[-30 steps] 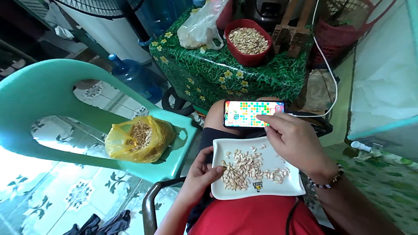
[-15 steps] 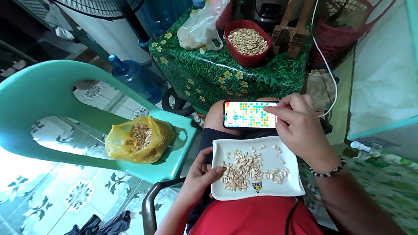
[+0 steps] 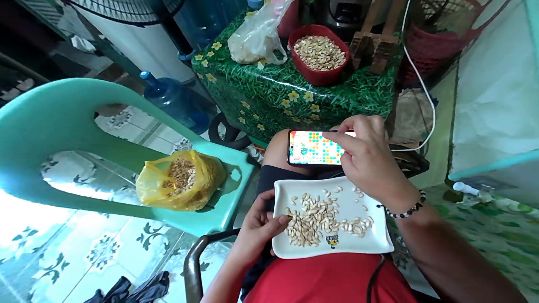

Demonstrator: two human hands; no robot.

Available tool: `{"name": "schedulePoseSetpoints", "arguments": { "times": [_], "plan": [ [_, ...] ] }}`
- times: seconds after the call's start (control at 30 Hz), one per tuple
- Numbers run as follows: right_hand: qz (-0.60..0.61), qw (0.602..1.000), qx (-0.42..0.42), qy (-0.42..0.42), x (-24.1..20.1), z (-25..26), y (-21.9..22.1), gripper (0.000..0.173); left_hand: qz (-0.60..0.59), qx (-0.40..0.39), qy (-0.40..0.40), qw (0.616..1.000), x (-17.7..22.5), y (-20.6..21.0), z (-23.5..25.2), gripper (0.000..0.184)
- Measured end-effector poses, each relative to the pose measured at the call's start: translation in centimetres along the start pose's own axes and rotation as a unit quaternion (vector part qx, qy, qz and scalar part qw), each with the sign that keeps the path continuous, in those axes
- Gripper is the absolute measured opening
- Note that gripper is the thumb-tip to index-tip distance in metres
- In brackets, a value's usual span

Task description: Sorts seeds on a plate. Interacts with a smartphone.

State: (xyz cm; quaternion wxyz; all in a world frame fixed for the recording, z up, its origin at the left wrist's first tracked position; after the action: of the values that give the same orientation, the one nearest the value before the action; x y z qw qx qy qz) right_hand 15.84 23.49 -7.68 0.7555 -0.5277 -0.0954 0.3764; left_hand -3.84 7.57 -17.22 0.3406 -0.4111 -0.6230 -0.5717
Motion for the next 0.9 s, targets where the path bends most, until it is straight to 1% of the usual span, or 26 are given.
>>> {"name": "schedulePoseSetpoints", "arguments": {
  "times": [0.27, 0.53, 0.9],
  "plan": [
    [-0.009, 1.0, -0.012, 0.016, 0.0, 0.4, 0.1, 0.053, -0.004, -0.003, 0.004, 1.0, -0.1, 0.0, 0.0, 0.055],
    [-0.015, 1.0, -0.018, -0.012, -0.6, 0.9, 0.7, 0.056, 0.0, -0.004, 0.002, 1.0, -0.1, 0.0, 0.0, 0.054],
    [-0.025, 0.999, -0.033, -0.013, -0.9, 1.3, 1.4, 0.057, -0.009, -0.008, 0.001, 1.0, -0.1, -0.1, -0.1, 0.055]
  ]
}}
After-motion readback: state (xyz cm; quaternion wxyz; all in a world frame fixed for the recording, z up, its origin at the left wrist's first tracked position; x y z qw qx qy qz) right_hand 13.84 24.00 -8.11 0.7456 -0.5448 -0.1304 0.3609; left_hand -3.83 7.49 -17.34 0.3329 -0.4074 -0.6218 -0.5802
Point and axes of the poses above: each hand's wrist, its own z-axis towards the middle knuckle, its own y-axis out of the palm, x = y × z, the point moved 5 cm from there along z, towards the middle knuckle, and after that the axes turned 5 degrees about -z, right-handed, at the moved point
